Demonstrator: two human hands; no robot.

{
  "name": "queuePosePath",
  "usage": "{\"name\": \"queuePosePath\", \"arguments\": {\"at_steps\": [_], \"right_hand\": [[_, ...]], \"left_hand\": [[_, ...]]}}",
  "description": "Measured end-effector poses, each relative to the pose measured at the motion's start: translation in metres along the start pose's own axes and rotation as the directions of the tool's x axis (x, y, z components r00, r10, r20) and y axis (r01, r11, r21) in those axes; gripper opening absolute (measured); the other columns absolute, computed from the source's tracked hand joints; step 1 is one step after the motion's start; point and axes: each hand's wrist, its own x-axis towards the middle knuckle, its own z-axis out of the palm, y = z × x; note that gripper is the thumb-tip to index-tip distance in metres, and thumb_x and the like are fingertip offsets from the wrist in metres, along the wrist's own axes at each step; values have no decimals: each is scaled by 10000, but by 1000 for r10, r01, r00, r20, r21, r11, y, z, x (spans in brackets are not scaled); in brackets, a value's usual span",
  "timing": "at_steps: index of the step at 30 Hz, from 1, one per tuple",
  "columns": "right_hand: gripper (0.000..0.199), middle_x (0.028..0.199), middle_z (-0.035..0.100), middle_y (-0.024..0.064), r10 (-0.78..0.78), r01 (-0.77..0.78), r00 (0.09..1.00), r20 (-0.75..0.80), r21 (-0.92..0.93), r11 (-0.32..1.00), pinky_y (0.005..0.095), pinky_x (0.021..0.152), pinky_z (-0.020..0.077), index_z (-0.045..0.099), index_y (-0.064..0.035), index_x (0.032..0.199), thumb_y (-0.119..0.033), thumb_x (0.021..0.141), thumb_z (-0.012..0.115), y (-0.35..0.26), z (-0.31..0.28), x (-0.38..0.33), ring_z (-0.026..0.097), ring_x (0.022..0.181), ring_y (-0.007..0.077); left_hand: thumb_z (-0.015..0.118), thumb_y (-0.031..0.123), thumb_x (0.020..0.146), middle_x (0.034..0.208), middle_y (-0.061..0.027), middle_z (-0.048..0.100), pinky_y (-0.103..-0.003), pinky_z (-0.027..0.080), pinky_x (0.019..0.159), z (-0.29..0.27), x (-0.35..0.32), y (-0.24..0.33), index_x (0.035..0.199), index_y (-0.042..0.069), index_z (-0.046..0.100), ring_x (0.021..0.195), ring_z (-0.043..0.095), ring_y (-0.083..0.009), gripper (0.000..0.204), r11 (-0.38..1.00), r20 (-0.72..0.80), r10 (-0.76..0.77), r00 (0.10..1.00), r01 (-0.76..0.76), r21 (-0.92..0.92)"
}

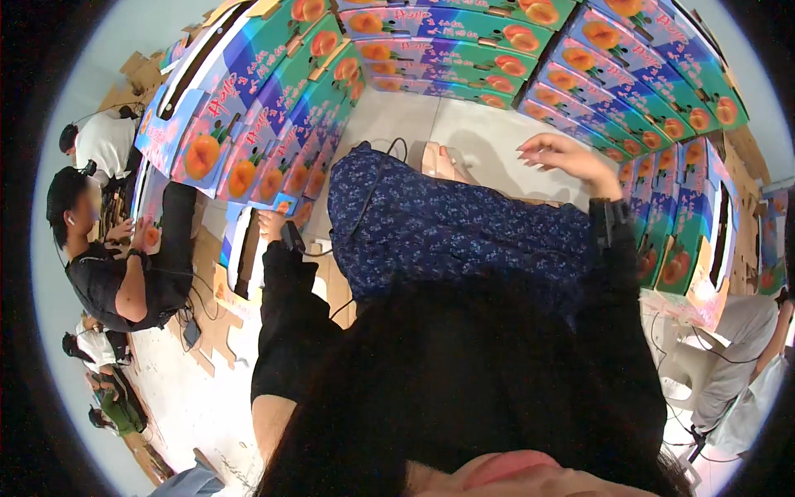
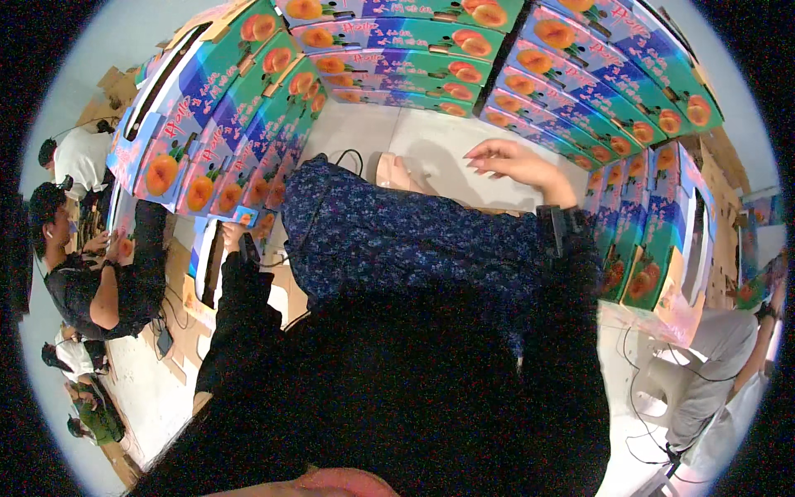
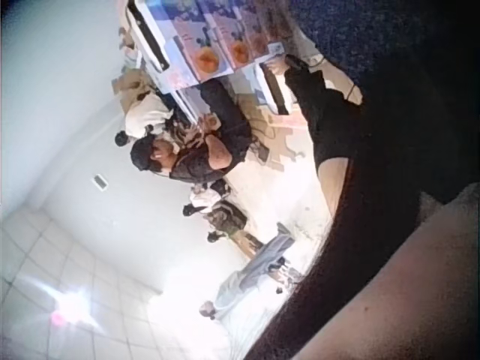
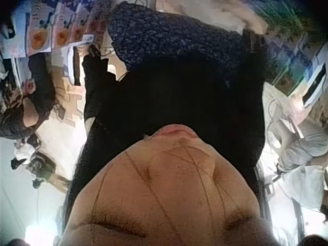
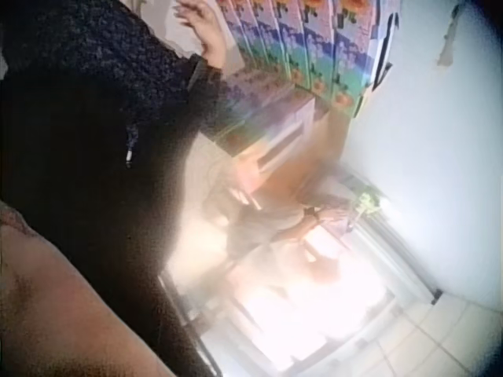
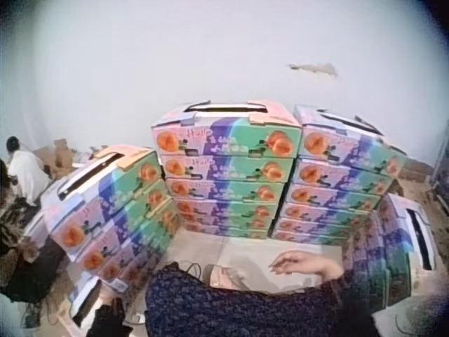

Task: The person is stacking and organizing cardboard fruit boxes to create a display or storage structure.

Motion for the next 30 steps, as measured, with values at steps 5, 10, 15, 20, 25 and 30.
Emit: {"name": "queuePosePath", "arguments": {"at_steps": [5, 10, 15, 20, 25, 30], "right_hand": [[369, 1115, 593, 72, 75, 40, 962, -264, 406, 913, 318, 859, 463, 540, -70, 1198, -301, 910, 565, 76, 40, 11, 563, 1043, 185], [387, 1092, 591, 76, 283, -193, 915, -287, 304, 933, 333, 849, 470, 529, -59, 1182, -313, 891, 552, 105, 46, 28, 574, 1014, 203], [348, 1100, 601, 59, 264, -161, 924, -277, 344, 925, 317, 863, 462, 543, -79, 1171, -318, 919, 522, 115, 50, 50, 574, 1010, 163], [355, 1078, 613, 76, 309, -252, 919, -245, 238, 938, 310, 790, 475, 538, -62, 1178, -283, 901, 529, 124, 52, 49, 605, 949, 182], [376, 1071, 621, 71, 303, -263, 918, -257, 179, 948, 293, 749, 480, 539, -63, 1187, -307, 900, 537, 127, 53, 51, 623, 899, 168], [358, 1061, 621, 48, 413, -365, 869, -273, 212, 907, 304, 832, 471, 545, -88, 1174, -319, 901, 556, 132, 53, 51, 609, 964, 157]], "left_hand": [[718, 750, 457, 1362, -207, 400, -547, 279, 1042, 1, -11, 10, 1424, 46, 246, 1286, 360, -358, 1286, 999, -68, -51, 996, 51, -9], [711, 757, 458, 1352, -205, 409, -543, 270, 1048, 11, -8, 6, 1426, 37, 235, 1283, 365, -357, 1298, 996, -150, -91, 984, 87, -32], [705, 765, 459, 1342, -204, 418, -539, 261, 1055, 16, -13, 9, 1428, 27, 224, 1279, 369, -357, 1309, 992, -258, -128, 958, 117, -56], [715, 735, 461, 1307, -189, 424, -483, 286, 1060, -8, -42, -4, 1413, 27, 252, 1267, 387, -343, 1273, 993, -273, -115, 955, 118, -6], [801, 598, 500, 1276, -177, 452, -463, 380, 989, -33, -60, -10, 1334, 66, 369, 1227, 415, -338, 1080, 975, -153, -136, 979, 104, -197], [800, 619, 452, 1190, -173, 482, -470, 409, 934, -32, -77, -19, 1337, 139, 395, 1130, 469, -356, 1085, 966, -355, -166, 920, 80, -245]]}}
